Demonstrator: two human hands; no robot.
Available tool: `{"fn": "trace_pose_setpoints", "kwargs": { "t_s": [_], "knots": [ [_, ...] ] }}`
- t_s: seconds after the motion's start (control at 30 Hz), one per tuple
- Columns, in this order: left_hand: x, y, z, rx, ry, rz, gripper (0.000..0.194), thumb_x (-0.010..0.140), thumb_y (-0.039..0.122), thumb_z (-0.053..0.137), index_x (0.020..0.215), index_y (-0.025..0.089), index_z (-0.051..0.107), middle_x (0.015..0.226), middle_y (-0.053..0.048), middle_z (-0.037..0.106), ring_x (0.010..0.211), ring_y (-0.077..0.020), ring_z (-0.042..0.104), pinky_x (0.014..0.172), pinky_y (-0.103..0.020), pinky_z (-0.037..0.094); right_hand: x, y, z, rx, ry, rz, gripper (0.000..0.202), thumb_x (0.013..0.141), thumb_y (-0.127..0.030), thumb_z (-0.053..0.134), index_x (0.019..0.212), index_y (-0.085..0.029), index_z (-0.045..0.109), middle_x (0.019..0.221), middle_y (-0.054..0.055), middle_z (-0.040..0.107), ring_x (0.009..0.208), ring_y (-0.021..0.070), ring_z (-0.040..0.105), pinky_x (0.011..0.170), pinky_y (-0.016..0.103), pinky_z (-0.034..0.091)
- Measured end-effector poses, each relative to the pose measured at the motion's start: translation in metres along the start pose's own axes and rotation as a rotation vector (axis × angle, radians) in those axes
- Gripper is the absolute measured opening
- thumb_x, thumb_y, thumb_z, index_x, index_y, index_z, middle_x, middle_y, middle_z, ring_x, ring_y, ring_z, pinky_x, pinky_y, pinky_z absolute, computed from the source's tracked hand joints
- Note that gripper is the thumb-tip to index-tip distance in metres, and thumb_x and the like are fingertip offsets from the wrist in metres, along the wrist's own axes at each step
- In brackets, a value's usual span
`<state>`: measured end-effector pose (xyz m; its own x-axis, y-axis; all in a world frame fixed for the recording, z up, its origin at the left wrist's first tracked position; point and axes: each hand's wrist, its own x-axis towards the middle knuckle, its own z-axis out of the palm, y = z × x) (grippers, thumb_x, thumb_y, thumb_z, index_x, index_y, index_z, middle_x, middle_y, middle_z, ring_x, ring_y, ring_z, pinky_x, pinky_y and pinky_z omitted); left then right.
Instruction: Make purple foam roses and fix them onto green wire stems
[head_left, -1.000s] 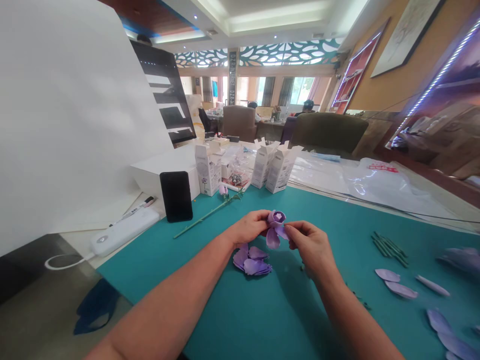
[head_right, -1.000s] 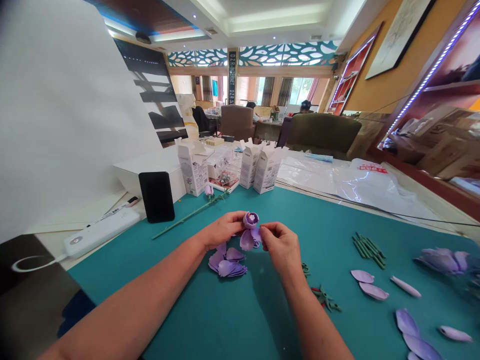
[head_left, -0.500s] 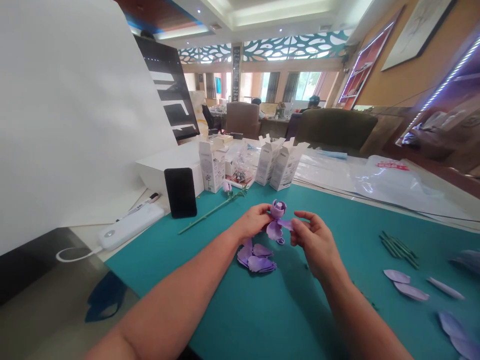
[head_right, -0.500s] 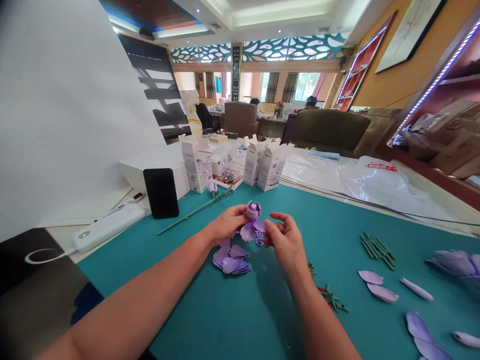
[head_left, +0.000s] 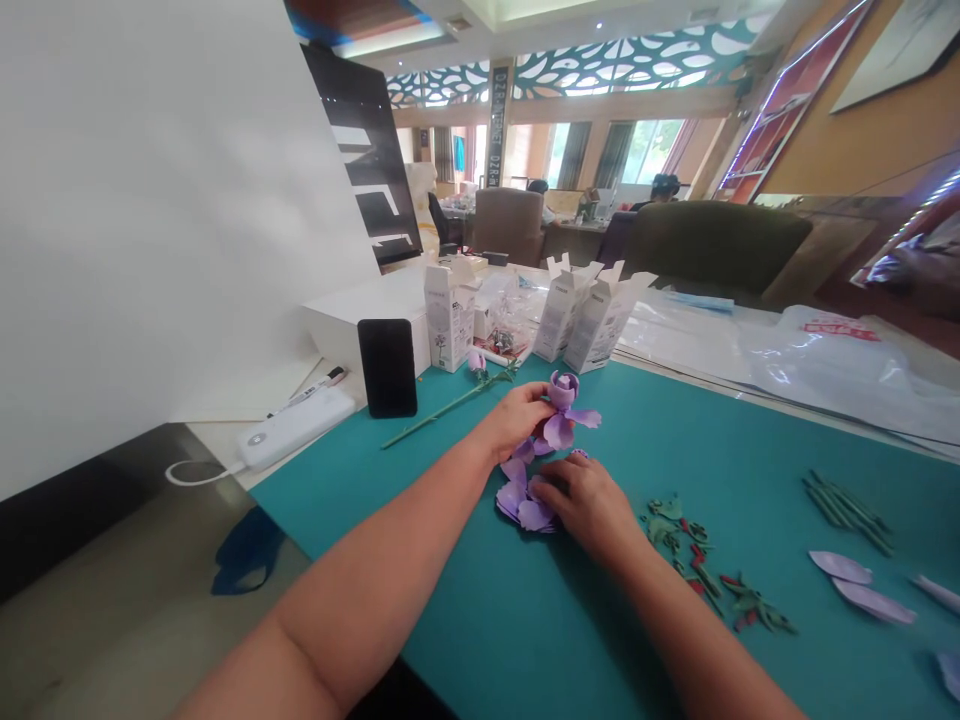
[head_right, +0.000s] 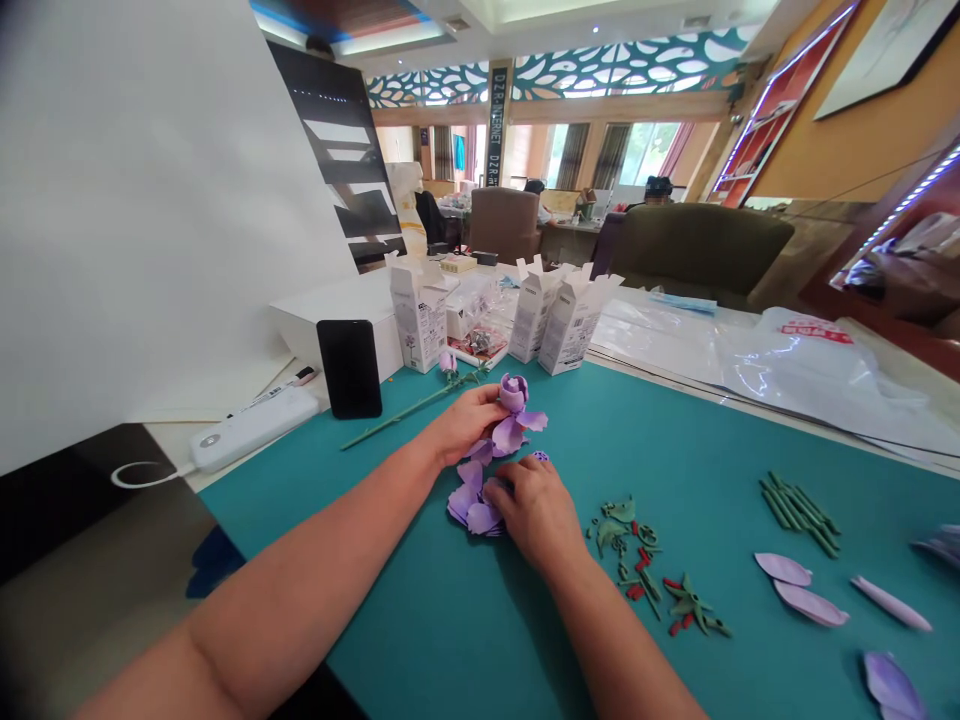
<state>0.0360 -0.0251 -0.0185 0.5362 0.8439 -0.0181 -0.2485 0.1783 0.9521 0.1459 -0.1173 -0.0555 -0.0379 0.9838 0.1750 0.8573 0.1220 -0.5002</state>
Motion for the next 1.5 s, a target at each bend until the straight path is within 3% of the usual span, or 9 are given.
{"fn": "trace_pose_setpoints", "kwargs": {
  "t_s": [0.2,0.33,0.67,0.83,0.93,1.0,1.17,1.37,1.5],
  "knots": [
    [0.0,-0.001,0.0,-0.021,-0.047,0.009,0.017,0.066,0.019,0.064,0.081,0.012,0.061,0.064,0.002,0.057,0.052,-0.0061,0.049,0.05,-0.019,0.036,0.005,0.005,-0.001,0.072,-0.021,0.042,0.014,0.074,-0.025,0.052,0.072,-0.023,0.066,0.077,0.004,0.062,0.077,0.021,0.055,0.068,0.031,0.039],
    [-0.002,0.0,-0.001,-0.017,-0.056,0.023,0.02,0.066,0.019,0.066,0.084,0.012,0.062,0.065,0.002,0.054,0.053,-0.0054,0.047,0.051,-0.019,0.035,0.002,0.005,-0.006,0.156,-0.007,0.14,0.013,0.073,-0.027,0.051,0.072,-0.024,0.064,0.075,0.002,0.065,0.07,0.0189,0.057,0.064,0.029,0.04],
    [0.0,-0.001,-0.003,-0.005,-0.089,0.002,0.031,0.064,0.025,0.071,0.091,0.012,0.063,0.07,0.0,0.056,0.056,-0.0065,0.05,0.052,-0.019,0.036,0.002,0.005,-0.009,0.266,-0.019,0.181,0.008,0.07,-0.028,0.054,0.071,-0.024,0.061,0.067,-0.002,0.065,0.063,0.0162,0.056,0.058,0.027,0.037],
    [0.0,0.001,-0.005,-0.028,-0.087,0.025,0.029,0.064,0.024,0.071,0.089,0.012,0.063,0.068,0.001,0.056,0.055,-0.006,0.049,0.052,-0.019,0.035,0.001,0.009,-0.014,0.543,0.024,0.236,0.015,0.067,-0.035,0.058,0.064,-0.021,0.054,0.055,-0.005,0.053,0.053,0.0124,0.045,0.052,0.025,0.033],
    [0.0,0.001,-0.006,-0.024,-0.08,0.013,0.031,0.065,0.025,0.072,0.091,0.013,0.062,0.068,0.001,0.055,0.054,-0.0058,0.049,0.051,-0.019,0.034,0.001,0.013,-0.022,0.728,0.023,0.311,0.018,0.065,-0.035,0.061,0.065,-0.02,0.052,0.054,-0.004,0.055,0.052,0.0113,0.046,0.051,0.025,0.034],
    [0.0,0.001,-0.007,-0.028,-0.085,0.014,0.033,0.064,0.027,0.073,0.092,0.013,0.062,0.07,0.001,0.056,0.055,-0.0061,0.05,0.051,-0.019,0.034,0.001,0.017,-0.029,0.811,0.052,0.355,0.02,0.063,-0.033,0.063,0.074,-0.019,0.055,0.054,-0.003,0.057,0.051,0.0117,0.049,0.05,0.024,0.036],
    [0.0,0.001,-0.004,-0.043,-0.123,0.022,0.034,0.062,0.03,0.075,0.089,0.014,0.062,0.072,0.0,0.058,0.06,-0.0075,0.053,0.057,-0.021,0.038,0.002,0.025,-0.044,0.942,0.205,0.421,0.047,0.06,-0.031,0.066,0.104,-0.016,0.059,0.058,-0.005,0.057,0.052,0.0129,0.056,0.054,0.027,0.045],
    [-0.002,0.0,0.0,0.08,-0.146,0.032,0.031,0.064,0.031,0.074,0.086,0.012,0.065,0.075,-0.001,0.059,0.064,-0.0075,0.052,0.06,-0.021,0.037,0.001,0.028,-0.056,0.976,0.318,0.477,0.039,0.055,-0.037,0.077,0.084,-0.018,0.059,0.068,0.0,0.065,0.061,0.016,0.065,0.053,0.025,0.048],
    [-0.003,-0.001,0.001,0.154,-0.163,0.038,0.035,0.062,0.03,0.075,0.09,0.012,0.065,0.076,-0.001,0.06,0.067,-0.0089,0.051,0.062,-0.022,0.036,0.0,0.029,-0.057,1.064,0.363,0.482,0.038,0.053,-0.04,0.081,0.073,-0.018,0.057,0.062,-0.001,0.064,0.058,0.0143,0.064,0.05,0.022,0.047]
  ]
}}
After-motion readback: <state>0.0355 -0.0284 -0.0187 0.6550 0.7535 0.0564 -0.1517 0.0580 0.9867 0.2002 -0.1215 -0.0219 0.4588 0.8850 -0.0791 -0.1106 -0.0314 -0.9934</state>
